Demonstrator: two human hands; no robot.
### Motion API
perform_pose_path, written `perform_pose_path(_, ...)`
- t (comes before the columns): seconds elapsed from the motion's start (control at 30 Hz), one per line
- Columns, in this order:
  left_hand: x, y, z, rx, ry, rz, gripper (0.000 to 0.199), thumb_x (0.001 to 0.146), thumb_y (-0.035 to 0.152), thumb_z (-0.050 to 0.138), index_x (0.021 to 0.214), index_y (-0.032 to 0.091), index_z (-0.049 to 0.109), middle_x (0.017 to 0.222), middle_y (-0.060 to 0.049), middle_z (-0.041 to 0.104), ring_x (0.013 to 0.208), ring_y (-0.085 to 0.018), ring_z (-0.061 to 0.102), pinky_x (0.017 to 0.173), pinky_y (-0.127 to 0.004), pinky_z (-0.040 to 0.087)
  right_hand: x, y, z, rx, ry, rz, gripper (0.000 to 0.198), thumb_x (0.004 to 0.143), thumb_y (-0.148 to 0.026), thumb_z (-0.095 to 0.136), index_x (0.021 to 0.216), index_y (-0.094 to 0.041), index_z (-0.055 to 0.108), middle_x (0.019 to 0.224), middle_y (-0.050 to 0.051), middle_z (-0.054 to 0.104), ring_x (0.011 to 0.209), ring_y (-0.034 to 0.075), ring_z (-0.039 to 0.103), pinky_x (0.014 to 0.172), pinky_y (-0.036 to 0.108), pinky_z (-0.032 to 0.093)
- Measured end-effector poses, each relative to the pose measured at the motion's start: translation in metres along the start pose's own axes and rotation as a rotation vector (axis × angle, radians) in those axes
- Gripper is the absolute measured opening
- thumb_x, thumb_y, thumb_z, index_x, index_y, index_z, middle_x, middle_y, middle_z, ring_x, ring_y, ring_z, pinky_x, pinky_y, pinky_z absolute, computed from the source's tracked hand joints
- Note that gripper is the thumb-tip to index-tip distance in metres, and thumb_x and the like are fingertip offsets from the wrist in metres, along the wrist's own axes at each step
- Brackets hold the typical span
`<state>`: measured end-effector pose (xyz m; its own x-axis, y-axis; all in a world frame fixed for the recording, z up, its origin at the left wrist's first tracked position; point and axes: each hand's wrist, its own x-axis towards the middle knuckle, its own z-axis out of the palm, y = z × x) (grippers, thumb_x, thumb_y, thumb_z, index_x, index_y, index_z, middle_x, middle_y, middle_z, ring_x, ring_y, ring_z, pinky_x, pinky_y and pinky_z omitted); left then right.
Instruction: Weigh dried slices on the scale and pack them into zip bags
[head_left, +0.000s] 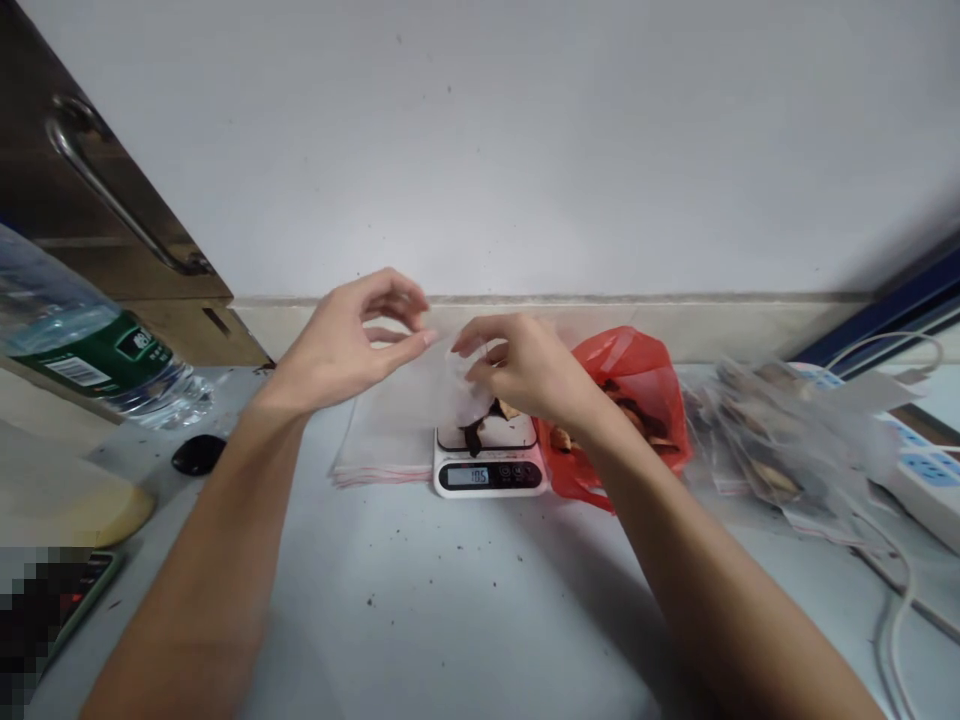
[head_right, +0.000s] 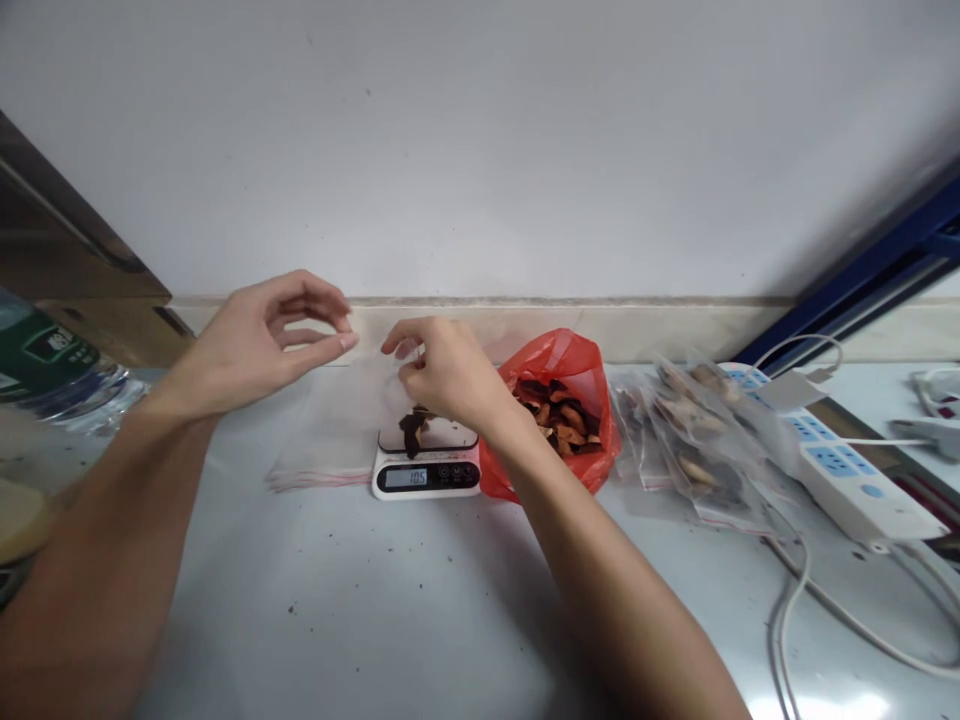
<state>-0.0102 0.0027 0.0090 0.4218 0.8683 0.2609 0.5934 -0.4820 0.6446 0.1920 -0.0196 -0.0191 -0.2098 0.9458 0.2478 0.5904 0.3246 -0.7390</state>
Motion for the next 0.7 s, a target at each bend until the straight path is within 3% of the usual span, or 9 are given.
perform_pose_path(0.1,-0.001,0.001,0.007,0.051,-0.116,0.098,0.097,0.068,0.067,0.080,0.150,0.028,0.047,0.165,-0.010,0.043,0.150,-0.036,0.041,0.120,-0.049,0.041,0.001,-0.001,0.000,0.034,0.095,-0.011,0.012,0.071,-0.009,0.059,0.069,-0.017,0.068,0.072,0.002,0.071,0.070,0.016,0.063,0.068,0.028,0.047)
perform_pose_path(0.2,0.000,0.000,0.017,0.132,-0.236,0.092,0.129,0.055,0.067,0.089,0.163,0.030,0.028,0.175,-0.009,0.024,0.159,-0.039,0.023,0.128,-0.051,0.026,0.001,-0.003,0.000,0.091,0.163,-0.019,0.012,0.073,-0.022,0.070,0.064,-0.018,0.064,0.065,0.000,0.066,0.064,0.014,0.057,0.062,0.027,0.043)
perform_pose_path(0.27,0.001,0.002,0.022,0.169,-0.226,0.101,0.124,0.059,0.064,0.088,0.163,0.026,0.030,0.173,-0.011,0.029,0.158,-0.039,0.027,0.128,-0.050,0.025,0.001,-0.003,0.001,0.121,0.128,-0.025,0.021,0.075,-0.030,0.075,0.063,-0.019,0.061,0.065,0.000,0.065,0.063,0.014,0.056,0.061,0.027,0.042)
perform_pose_path(0.43,0.001,0.006,0.016,0.229,-0.161,0.137,0.071,0.083,0.048,0.067,0.146,0.018,0.054,0.153,-0.011,0.058,0.139,-0.034,0.054,0.119,-0.045,0.039,0.000,0.003,-0.006,0.057,0.058,0.062,0.032,0.094,-0.048,0.063,0.078,-0.020,0.058,0.077,0.002,0.066,0.067,0.015,0.061,0.062,0.028,0.045)
perform_pose_path(0.53,0.000,-0.002,0.005,0.277,-0.213,0.051,0.076,0.079,0.048,0.065,0.147,0.016,0.054,0.150,-0.013,0.060,0.135,-0.035,0.057,0.117,-0.046,0.041,-0.002,0.008,-0.012,-0.194,-0.022,0.209,0.027,0.096,-0.045,0.063,0.105,-0.019,0.064,0.095,0.008,0.072,0.078,0.019,0.066,0.068,0.030,0.048)
perform_pose_path(0.63,0.000,-0.015,-0.001,0.326,-0.341,-0.053,0.083,0.073,0.051,0.067,0.147,0.018,0.054,0.156,-0.014,0.055,0.141,-0.037,0.052,0.119,-0.047,0.039,-0.005,0.007,-0.009,-0.374,-0.276,0.316,0.056,0.084,-0.045,0.078,0.133,-0.022,0.061,0.119,0.013,0.072,0.090,0.025,0.070,0.071,0.032,0.051)
perform_pose_path(0.7,0.001,-0.020,0.000,0.331,-0.435,-0.077,0.077,0.072,0.048,0.066,0.144,0.021,0.058,0.156,-0.012,0.056,0.142,-0.037,0.052,0.117,-0.045,0.040,-0.005,0.005,-0.003,-0.434,-0.405,0.305,0.056,0.080,-0.044,0.080,0.130,-0.023,0.065,0.123,0.014,0.071,0.099,0.029,0.069,0.072,0.034,0.050)
